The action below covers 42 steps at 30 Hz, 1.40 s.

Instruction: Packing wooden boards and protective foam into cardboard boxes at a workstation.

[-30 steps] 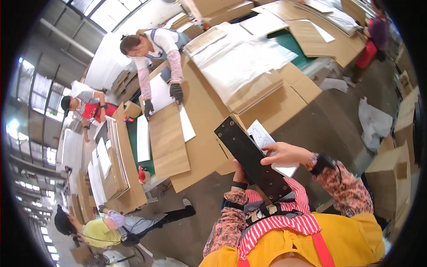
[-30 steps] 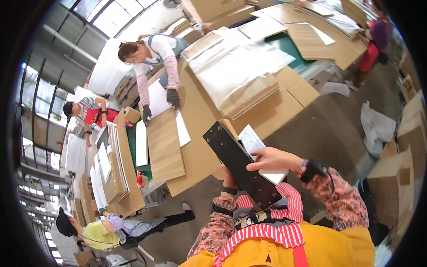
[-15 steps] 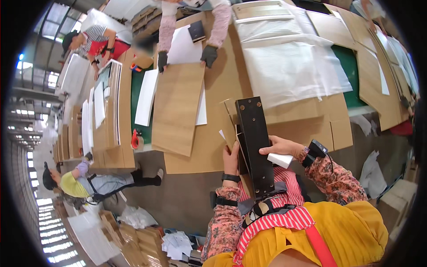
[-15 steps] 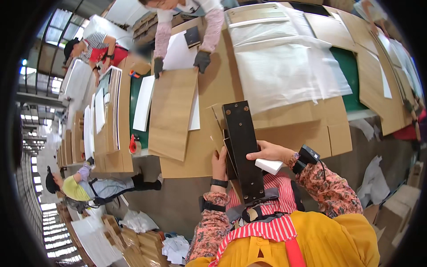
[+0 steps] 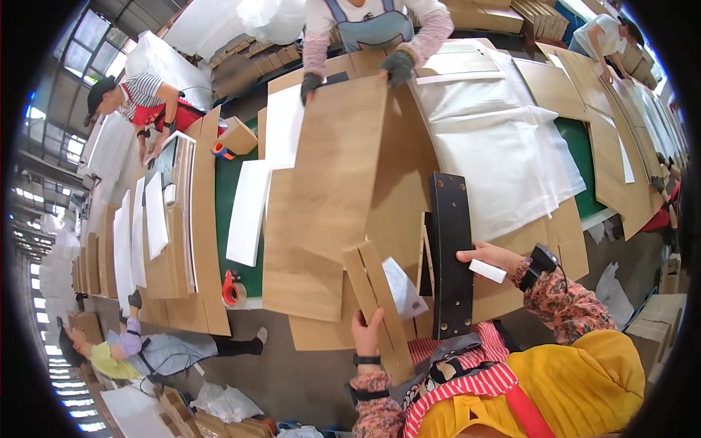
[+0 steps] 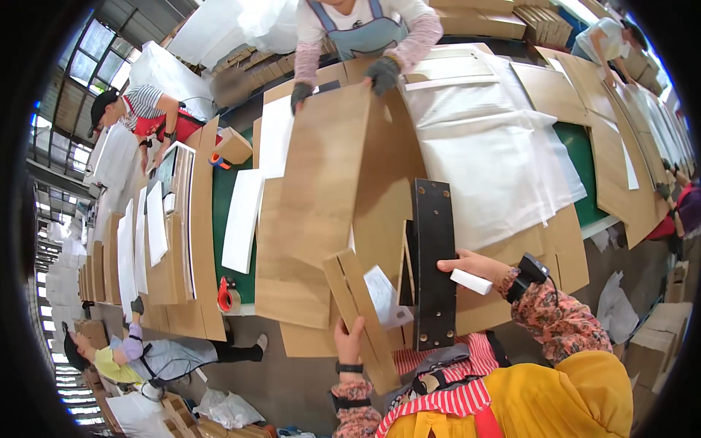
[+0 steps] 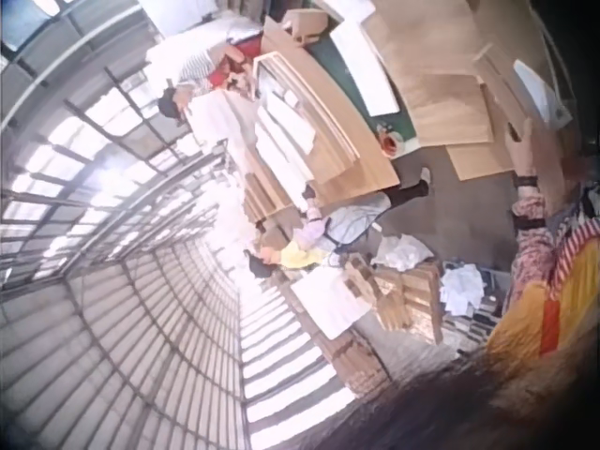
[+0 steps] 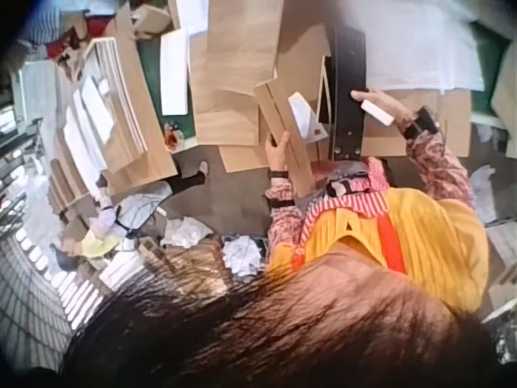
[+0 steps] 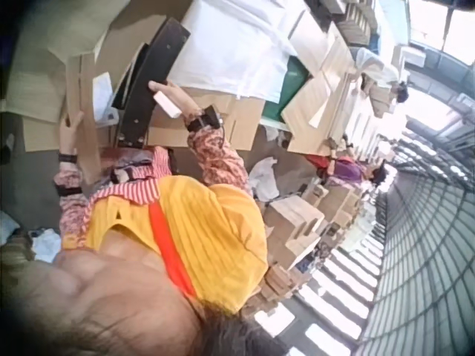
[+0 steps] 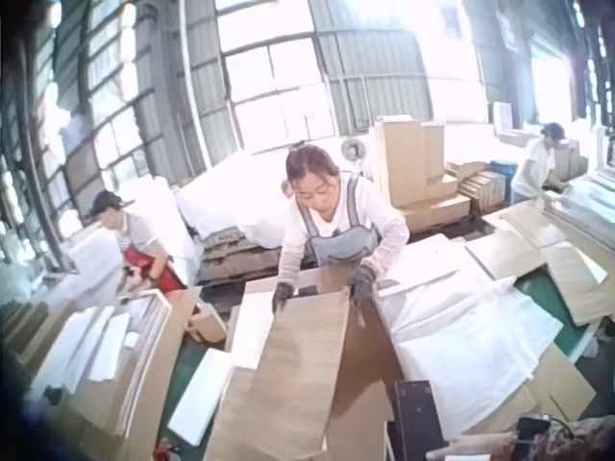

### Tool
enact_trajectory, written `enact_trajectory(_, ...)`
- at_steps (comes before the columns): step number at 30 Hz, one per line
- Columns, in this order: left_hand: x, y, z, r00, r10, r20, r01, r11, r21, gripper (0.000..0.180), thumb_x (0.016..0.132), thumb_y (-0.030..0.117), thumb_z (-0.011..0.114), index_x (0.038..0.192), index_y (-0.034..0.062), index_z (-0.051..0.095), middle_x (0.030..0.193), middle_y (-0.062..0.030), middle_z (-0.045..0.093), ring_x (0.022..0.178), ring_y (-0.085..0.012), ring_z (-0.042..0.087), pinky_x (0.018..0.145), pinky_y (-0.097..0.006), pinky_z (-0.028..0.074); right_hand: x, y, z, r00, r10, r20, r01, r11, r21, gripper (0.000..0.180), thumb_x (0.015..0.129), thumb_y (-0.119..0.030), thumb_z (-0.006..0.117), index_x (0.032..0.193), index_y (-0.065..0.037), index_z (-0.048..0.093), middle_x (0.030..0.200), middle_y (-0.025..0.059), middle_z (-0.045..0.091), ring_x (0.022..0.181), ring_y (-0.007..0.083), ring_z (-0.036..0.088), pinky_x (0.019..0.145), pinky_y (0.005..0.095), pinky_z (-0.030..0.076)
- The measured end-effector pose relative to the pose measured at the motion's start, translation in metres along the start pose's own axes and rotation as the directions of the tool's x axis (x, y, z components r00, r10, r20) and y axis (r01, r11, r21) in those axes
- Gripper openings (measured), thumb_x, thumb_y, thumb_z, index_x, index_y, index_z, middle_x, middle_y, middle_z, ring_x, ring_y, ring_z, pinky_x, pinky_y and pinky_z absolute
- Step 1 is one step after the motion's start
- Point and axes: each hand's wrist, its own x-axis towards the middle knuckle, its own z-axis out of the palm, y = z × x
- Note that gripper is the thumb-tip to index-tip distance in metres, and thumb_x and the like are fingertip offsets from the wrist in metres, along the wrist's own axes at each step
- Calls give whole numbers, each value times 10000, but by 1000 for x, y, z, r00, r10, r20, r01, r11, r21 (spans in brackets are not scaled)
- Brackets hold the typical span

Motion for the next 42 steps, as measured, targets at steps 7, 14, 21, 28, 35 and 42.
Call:
enact_trajectory(7,10,6,-108,990,-135,32,138,957,-254,491,920,114,736,1361,22,542,1264,-89,633,1098,-213,641,915,-344,540,15,1,36,990,111,92,-119,989,84,767,888,-405,799,1446,-7,455,934,27,673,719,97,662,529,256,518)
enact_trajectory(14,21,13,-153,996,-93,14,85,836,-542,828,959,687,525,1551,126,382,1496,-120,517,1325,-355,533,1112,-559,445,120,-40,77,970,242,-7,-240,956,-166,610,864,-542,782,1069,13,634,787,49,661,608,123,651,467,277,491)
enact_trajectory(21,27,23,-131,995,96,41,-67,886,-459,866,960,778,377,1572,167,354,1568,-99,428,1392,-347,468,1138,-552,414,256,-168,78,994,-105,-36,101,991,-92,453,885,-521,765,696,-130,635,628,3,631,473,105,580,407,275,414)
enact_trajectory(28,29,-17,-114,991,-106,82,133,853,-504,836,951,742,474,1531,143,408,1467,-108,535,1279,-347,556,1074,-551,460,298,-191,57,901,-202,-384,271,953,136,430,867,-455,793,796,-39,711,660,26,658,513,135,616,459,308,459)
enact_trajectory(35,52,3,-77,974,-163,154,221,825,-521,852,913,699,594,1492,90,454,1478,-110,533,1284,-342,558,1087,-529,457,301,-143,76,791,-192,-580,365,910,197,533,788,-461,858,873,40,695,744,91,688,570,188,654,507,331,517)
enact_trajectory(42,48,27,-38,992,-79,100,116,888,-444,911,892,779,528,1502,108,443,1461,-116,530,1262,-377,556,1026,-582,484,377,-261,18,798,-339,-498,368,929,-42,461,766,-386,868,809,42,703,722,107,698,574,218,669,507,386,517)
